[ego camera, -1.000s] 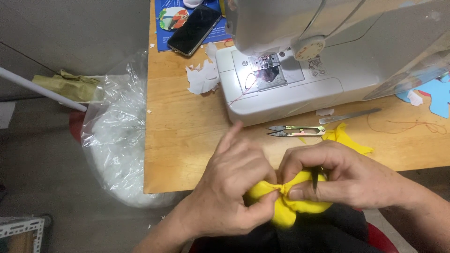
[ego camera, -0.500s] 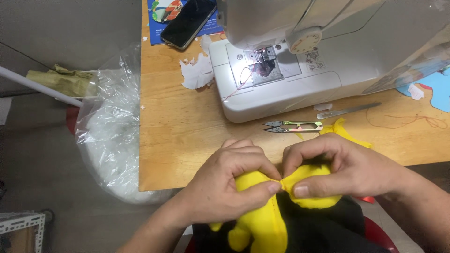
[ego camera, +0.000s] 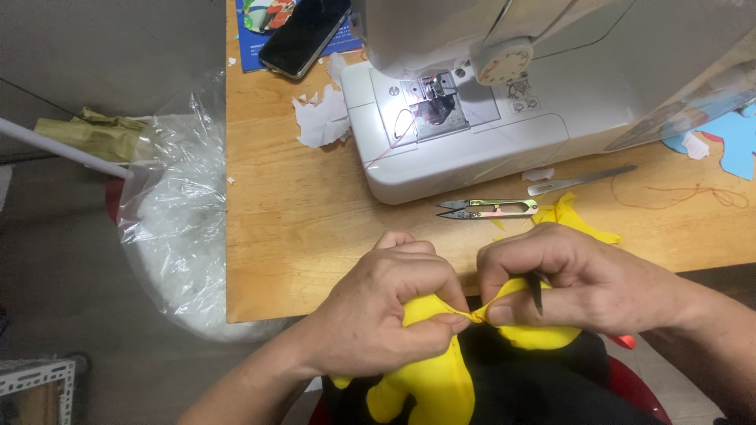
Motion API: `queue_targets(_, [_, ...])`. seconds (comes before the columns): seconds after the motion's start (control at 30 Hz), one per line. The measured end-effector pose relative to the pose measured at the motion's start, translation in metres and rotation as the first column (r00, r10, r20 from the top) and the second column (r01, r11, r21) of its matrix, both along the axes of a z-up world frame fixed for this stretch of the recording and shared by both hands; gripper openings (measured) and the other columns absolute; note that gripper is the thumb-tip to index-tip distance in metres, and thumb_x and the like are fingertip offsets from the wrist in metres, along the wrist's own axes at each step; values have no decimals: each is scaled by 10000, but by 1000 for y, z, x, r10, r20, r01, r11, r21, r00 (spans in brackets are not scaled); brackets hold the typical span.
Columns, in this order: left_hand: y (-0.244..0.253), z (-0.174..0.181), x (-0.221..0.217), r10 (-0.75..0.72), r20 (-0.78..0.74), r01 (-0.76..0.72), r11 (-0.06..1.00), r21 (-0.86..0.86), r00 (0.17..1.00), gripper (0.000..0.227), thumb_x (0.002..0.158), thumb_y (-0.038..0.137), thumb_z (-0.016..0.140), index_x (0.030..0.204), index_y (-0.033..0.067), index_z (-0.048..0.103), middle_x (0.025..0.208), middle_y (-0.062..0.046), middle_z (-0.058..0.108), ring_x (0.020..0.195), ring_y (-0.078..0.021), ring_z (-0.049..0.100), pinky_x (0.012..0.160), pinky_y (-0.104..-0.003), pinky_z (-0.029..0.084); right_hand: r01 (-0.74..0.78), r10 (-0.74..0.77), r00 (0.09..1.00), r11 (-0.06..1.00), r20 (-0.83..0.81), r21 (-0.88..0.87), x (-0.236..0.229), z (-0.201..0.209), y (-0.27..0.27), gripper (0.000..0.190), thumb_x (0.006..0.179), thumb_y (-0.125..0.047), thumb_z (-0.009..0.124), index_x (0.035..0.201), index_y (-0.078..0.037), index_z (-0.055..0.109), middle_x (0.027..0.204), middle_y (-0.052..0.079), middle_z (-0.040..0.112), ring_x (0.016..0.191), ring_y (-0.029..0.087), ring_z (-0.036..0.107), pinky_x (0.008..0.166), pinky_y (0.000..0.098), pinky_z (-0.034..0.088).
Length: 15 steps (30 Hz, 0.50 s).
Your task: The person sews together pieces of yellow fabric to form a stuffed toy using a sewing machine and trims excess thread using shears.
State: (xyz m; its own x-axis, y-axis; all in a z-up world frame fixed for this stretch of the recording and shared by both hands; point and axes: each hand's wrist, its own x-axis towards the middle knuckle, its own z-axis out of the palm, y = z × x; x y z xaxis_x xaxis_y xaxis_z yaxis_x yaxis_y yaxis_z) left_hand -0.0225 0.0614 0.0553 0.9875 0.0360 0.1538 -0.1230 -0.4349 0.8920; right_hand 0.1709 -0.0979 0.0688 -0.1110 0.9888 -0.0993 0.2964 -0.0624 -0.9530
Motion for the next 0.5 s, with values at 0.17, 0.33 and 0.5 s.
queue_targets(0.17, [3, -3, 2, -1, -60, 0, 1000, -22, 998, 45, 856, 218, 686, 836, 179, 674, 703, 71, 591, 699, -127, 561, 919, -334, 375, 42, -42, 999, 995, 5, -94, 6, -5, -4, 193, 903, -230, 734, 770, -90, 741, 641, -31, 614, 591, 110, 524, 558, 272, 418])
queue_targets(0.33, [0, 0, 7, -15, -35, 20, 992, 123, 999, 71, 829, 241, 669, 844, 172, 662, 682, 25, 576, 711, -167, 590, 875, -339, 372, -73, 80, 995, 990, 62, -117, 6, -8, -1, 89, 872, -145, 666, 793, -117, 698, 641, -41, 631, 594, 123, 519, 553, 293, 438])
queue_targets(0.5, [-6, -8, 3, -70, 28, 65, 987, 149, 997, 85, 868, 180, 614, 798, 133, 602, 599, -11, 472, 616, -211, 502, 818, -367, 370, -189, 179, 967, 981, 180, 38, 1, 4, 0, 245, 1001, -271, 543, 877, -108, 678, 738, 3, 685, 624, 198, 640, 597, 332, 505])
